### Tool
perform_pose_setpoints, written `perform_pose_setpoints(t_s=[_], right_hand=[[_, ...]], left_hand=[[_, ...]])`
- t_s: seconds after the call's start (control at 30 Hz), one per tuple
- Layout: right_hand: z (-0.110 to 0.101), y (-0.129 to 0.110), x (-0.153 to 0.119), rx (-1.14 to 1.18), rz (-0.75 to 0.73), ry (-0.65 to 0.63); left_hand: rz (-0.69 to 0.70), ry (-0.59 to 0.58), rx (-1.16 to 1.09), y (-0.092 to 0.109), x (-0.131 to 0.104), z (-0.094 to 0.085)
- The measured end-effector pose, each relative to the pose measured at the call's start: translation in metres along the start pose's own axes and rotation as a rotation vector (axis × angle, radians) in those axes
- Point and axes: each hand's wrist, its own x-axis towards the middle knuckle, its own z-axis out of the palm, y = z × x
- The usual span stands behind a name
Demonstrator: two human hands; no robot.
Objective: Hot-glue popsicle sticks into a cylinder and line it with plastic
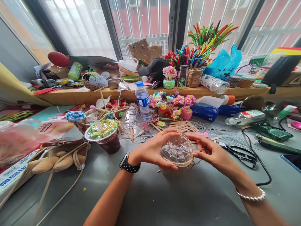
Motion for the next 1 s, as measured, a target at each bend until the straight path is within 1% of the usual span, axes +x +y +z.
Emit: perform_pose_setpoints(t_s=[0.07, 0.13, 0.2, 0.27, 0.33, 0.4, 0.47, 0.53, 0.63, 0.83, 1.0], right_hand=[[0.000, 0.002, 0.001, -0.034, 0.021, -0.033], [0.001, 0.003, 0.002, -0.042, 0.027, -0.038], [0.001, 0.005, 0.002, -0.037, 0.030, -0.020], [0.001, 0.006, 0.002, -0.027, 0.031, -0.013], [0.002, 0.007, 0.002, -0.023, 0.027, -0.025], [0.002, 0.006, 0.002, -0.029, 0.022, -0.029], [0.002, 0.005, 0.001, -0.035, 0.017, -0.018], [0.002, 0.004, 0.001, -0.038, 0.011, -0.010], [0.003, 0.002, 0.000, -0.043, 0.006, -0.009], [0.006, 0.001, 0.000, -0.045, -0.006, -0.002], [0.010, 0.000, 0.000, -0.038, -0.021, -0.008]], left_hand=[[-0.031, -0.024, 0.006, -0.003, -0.001, -0.001], [-0.096, -0.018, 0.025, -0.004, -0.003, -0.003], [-0.183, 0.012, 0.050, 0.000, -0.006, -0.006], [-0.270, 0.014, 0.056, 0.006, -0.008, -0.007], [-0.343, -0.012, 0.034, 0.012, -0.009, -0.006], [-0.391, 0.007, 0.000, 0.015, -0.008, -0.002], [-0.406, 0.067, -0.017, 0.015, -0.006, 0.004], [-0.402, 0.099, -0.017, 0.012, -0.005, 0.008], [-0.389, 0.099, -0.007, 0.009, -0.006, 0.012], [-0.384, 0.081, 0.006, 0.010, -0.007, 0.012], [-0.347, 0.113, 0.025, 0.013, -0.007, 0.014]])
